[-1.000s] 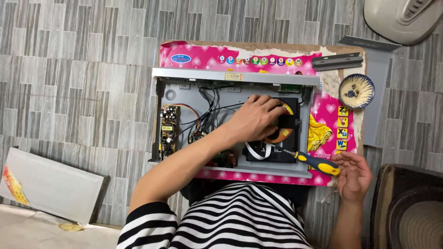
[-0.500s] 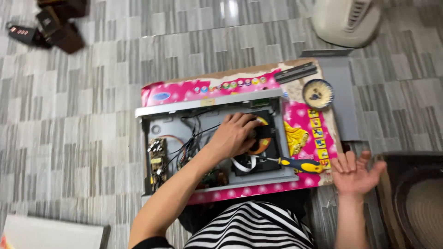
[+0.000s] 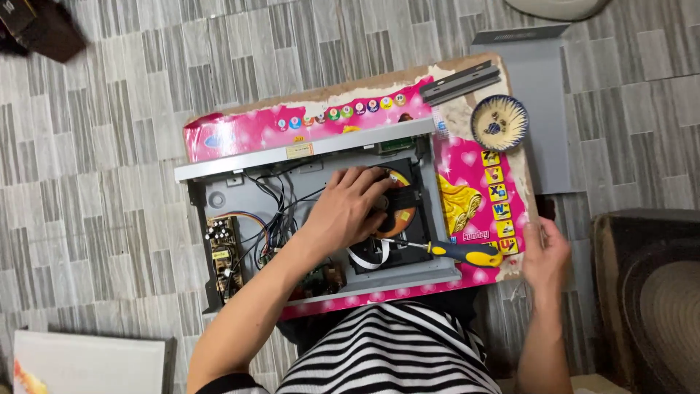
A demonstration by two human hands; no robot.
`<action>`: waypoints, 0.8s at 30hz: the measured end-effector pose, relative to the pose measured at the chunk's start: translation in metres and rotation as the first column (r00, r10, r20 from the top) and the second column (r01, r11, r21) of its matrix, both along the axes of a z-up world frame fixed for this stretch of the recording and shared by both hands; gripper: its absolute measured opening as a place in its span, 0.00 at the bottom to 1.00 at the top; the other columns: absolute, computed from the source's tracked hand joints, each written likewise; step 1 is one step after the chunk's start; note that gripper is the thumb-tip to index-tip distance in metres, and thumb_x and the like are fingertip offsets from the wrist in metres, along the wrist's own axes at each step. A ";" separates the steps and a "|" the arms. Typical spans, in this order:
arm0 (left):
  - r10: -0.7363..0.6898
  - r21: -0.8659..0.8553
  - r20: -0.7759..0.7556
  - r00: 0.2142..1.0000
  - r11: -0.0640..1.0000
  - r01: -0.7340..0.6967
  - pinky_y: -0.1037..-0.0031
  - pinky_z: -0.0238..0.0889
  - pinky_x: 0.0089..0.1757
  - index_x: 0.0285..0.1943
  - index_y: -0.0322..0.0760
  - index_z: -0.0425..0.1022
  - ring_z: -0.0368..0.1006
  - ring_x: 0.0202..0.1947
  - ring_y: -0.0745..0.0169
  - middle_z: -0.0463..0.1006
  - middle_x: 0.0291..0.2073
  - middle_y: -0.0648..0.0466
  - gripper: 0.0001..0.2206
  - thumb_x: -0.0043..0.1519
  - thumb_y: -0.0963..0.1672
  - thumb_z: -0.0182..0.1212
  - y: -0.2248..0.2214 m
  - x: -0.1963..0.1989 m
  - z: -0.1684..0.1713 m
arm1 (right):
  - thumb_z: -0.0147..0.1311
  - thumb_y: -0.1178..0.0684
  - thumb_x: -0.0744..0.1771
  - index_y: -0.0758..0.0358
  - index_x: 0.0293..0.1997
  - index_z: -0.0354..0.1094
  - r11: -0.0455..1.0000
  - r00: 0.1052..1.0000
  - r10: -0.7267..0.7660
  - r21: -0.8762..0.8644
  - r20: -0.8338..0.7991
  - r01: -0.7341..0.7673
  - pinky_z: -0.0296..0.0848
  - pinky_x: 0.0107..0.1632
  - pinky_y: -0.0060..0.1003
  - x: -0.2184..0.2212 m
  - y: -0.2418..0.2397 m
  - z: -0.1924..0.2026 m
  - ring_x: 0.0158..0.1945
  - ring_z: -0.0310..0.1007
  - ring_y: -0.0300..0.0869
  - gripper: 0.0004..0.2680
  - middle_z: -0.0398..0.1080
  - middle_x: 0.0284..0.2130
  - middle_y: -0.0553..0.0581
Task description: Repairing a DVD player by connecting internal cables and components
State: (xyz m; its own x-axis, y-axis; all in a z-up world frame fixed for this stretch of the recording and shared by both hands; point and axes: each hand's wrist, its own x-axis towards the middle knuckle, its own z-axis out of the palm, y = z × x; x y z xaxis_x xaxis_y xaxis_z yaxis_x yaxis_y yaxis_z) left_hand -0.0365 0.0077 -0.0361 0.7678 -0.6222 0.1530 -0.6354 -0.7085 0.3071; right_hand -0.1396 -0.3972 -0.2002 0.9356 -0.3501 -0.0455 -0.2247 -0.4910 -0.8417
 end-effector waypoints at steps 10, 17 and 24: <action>0.014 -0.031 0.038 0.999 0.999 -0.013 0.60 0.54 0.59 0.66 0.34 0.68 0.64 0.62 0.45 0.68 0.64 0.44 0.28 0.55 0.47 0.65 0.002 -0.004 0.003 | 0.50 0.59 0.72 0.76 0.59 0.67 0.987 1.000 -0.021 0.162 0.003 0.020 0.65 0.41 0.31 0.002 -0.002 0.001 0.37 0.65 0.40 0.11 0.71 0.41 0.61; 0.015 -0.003 0.021 1.000 1.000 -0.015 0.58 0.52 0.61 0.67 0.34 0.68 0.62 0.63 0.44 0.66 0.66 0.44 0.28 0.57 0.48 0.64 0.001 -0.006 0.001 | 0.51 0.56 0.73 0.75 0.60 0.65 0.973 0.999 -0.015 0.231 0.029 0.008 0.67 0.45 0.31 0.001 0.002 0.006 0.41 0.66 0.39 0.12 0.71 0.45 0.61; 0.029 -0.005 0.039 0.999 1.000 -0.029 0.58 0.53 0.61 0.66 0.35 0.68 0.62 0.64 0.44 0.67 0.65 0.43 0.28 0.55 0.48 0.65 0.000 -0.008 -0.002 | 0.51 0.58 0.73 0.77 0.61 0.66 0.984 1.000 -0.023 0.175 0.018 0.020 0.66 0.42 0.31 0.002 0.003 0.009 0.39 0.66 0.41 0.12 0.71 0.42 0.63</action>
